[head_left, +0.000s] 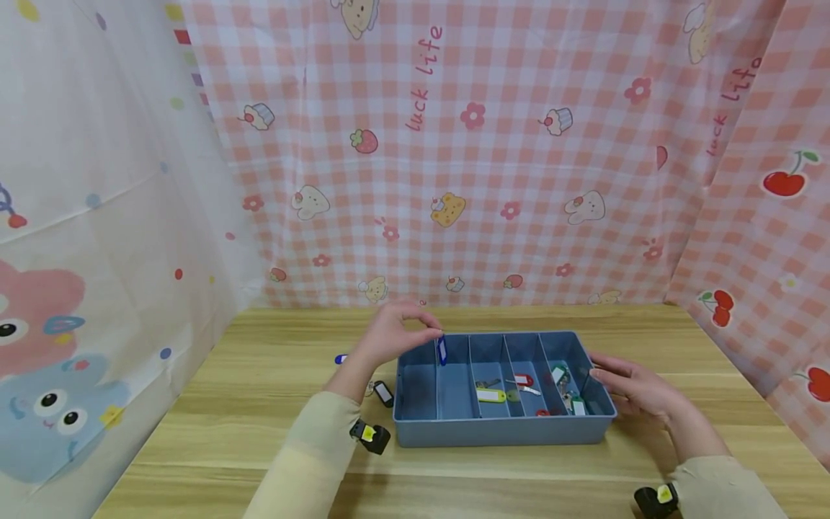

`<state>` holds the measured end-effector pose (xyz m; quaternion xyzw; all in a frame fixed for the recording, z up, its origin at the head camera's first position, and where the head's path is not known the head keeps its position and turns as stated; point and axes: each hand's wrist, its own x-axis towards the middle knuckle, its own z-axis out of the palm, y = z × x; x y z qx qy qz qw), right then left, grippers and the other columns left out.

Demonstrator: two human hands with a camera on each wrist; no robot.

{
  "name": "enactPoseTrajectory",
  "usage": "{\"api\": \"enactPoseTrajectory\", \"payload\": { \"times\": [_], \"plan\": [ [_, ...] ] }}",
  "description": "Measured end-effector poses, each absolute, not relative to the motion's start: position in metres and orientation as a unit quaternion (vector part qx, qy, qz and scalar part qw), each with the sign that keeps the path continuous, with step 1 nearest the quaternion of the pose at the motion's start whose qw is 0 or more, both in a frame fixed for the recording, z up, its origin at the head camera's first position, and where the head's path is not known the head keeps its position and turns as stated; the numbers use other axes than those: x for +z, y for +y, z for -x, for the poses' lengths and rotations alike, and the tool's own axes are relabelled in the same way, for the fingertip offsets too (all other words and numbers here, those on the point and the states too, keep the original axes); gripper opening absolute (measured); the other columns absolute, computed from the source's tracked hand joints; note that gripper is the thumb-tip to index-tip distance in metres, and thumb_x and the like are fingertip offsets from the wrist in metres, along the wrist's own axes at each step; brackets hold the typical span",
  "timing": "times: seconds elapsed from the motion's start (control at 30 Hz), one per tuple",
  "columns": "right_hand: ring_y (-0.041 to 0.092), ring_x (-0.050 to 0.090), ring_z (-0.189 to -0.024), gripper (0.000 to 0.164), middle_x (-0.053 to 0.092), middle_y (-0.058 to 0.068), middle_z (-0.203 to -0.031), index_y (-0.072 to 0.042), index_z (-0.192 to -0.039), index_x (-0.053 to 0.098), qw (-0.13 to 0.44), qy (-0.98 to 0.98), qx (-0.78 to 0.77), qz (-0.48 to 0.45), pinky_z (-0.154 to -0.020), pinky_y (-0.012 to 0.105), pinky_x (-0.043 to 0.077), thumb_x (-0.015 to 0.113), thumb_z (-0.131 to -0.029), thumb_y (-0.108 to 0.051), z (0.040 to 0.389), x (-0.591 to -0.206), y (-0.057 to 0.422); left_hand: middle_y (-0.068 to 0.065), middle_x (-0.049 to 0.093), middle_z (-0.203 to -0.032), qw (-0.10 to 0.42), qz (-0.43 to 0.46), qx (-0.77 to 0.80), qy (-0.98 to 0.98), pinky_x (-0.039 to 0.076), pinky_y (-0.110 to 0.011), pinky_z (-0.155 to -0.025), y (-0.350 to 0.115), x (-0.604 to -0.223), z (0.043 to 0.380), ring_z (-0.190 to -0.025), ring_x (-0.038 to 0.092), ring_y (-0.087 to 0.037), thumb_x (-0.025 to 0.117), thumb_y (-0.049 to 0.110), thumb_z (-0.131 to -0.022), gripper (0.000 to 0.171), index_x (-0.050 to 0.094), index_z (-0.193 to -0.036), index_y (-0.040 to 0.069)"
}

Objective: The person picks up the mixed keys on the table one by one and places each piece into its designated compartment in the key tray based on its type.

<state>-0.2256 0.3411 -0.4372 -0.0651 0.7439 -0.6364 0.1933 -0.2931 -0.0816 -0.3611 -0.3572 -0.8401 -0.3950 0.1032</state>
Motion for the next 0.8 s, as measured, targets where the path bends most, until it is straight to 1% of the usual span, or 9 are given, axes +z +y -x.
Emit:
{"api": "enactPoseTrajectory", "payload": {
  "times": [0.13,0.23,0.43,0.5,0.63,0.8],
  "plan": [
    [0.01,0.06,-0.108,0.067,0.045,0.023,-0.145,0.009,-0.152,0.013,0.192,0.747,-0.633,0.064,-0.09,0.036,0.053,0.049,-0.106,-0.024,0.225,-0.437,0.341,0.006,0.07,-0.09,0.102,0.36,-0.389,-0.842,0.047,-0.043,-0.091,-0.076,-0.359,0.294,-0.094,0.06,-0.017,0.078,0.017,-0.087,0.005,0.078,-0.088,0.012],
    [0.01,0.06,-0.108,0.067,0.045,0.024,-0.145,0.009,-0.152,0.013,0.19,0.75,-0.63,0.06,-0.089,0.036,0.053,0.049,-0.106,-0.025,0.225,-0.437,0.341,0.006,0.071,-0.09,0.091,0.352,-0.389,-0.846,0.048,-0.042,-0.092,-0.073,-0.356,0.294,-0.095,0.061,-0.016,0.078,0.018,-0.087,0.005,0.078,-0.088,0.013],
    [0.012,0.059,-0.11,0.067,0.041,0.028,-0.147,0.008,-0.153,0.014,0.188,0.753,-0.629,0.05,-0.09,0.037,0.053,0.049,-0.106,-0.025,0.224,-0.437,0.34,0.008,0.072,-0.088,0.046,0.337,-0.389,-0.856,0.048,-0.044,-0.092,-0.067,-0.353,0.298,-0.096,0.059,-0.017,0.077,0.019,-0.089,0.005,0.078,-0.089,0.015],
    [0.013,0.059,-0.11,0.067,0.039,0.03,-0.148,0.008,-0.153,0.014,0.188,0.754,-0.628,0.049,-0.091,0.037,0.053,0.049,-0.106,-0.025,0.224,-0.437,0.34,0.008,0.071,-0.087,0.031,0.332,-0.39,-0.858,0.049,-0.043,-0.089,-0.065,-0.353,0.3,-0.094,0.06,-0.016,0.077,0.019,-0.089,0.004,0.078,-0.089,0.015],
    [0.013,0.059,-0.11,0.068,0.035,0.032,-0.149,0.008,-0.153,0.013,0.188,0.753,-0.629,0.049,-0.091,0.038,0.053,0.05,-0.106,-0.025,0.224,-0.437,0.34,0.008,0.071,-0.087,0.003,0.329,-0.388,-0.861,0.052,-0.036,-0.083,-0.063,-0.353,0.305,-0.086,0.062,-0.013,0.076,0.019,-0.089,0.005,0.078,-0.09,0.014],
    [0.012,0.06,-0.11,0.07,0.038,0.029,-0.148,0.008,-0.153,0.013,0.187,0.748,-0.635,0.051,-0.091,0.037,0.053,0.051,-0.105,-0.025,0.224,-0.436,0.339,0.007,0.071,-0.087,-0.028,0.328,-0.395,-0.858,0.053,-0.031,-0.079,-0.061,-0.354,0.31,-0.083,0.063,-0.013,0.076,0.017,-0.09,0.004,0.078,-0.089,0.014]
  ]
}}
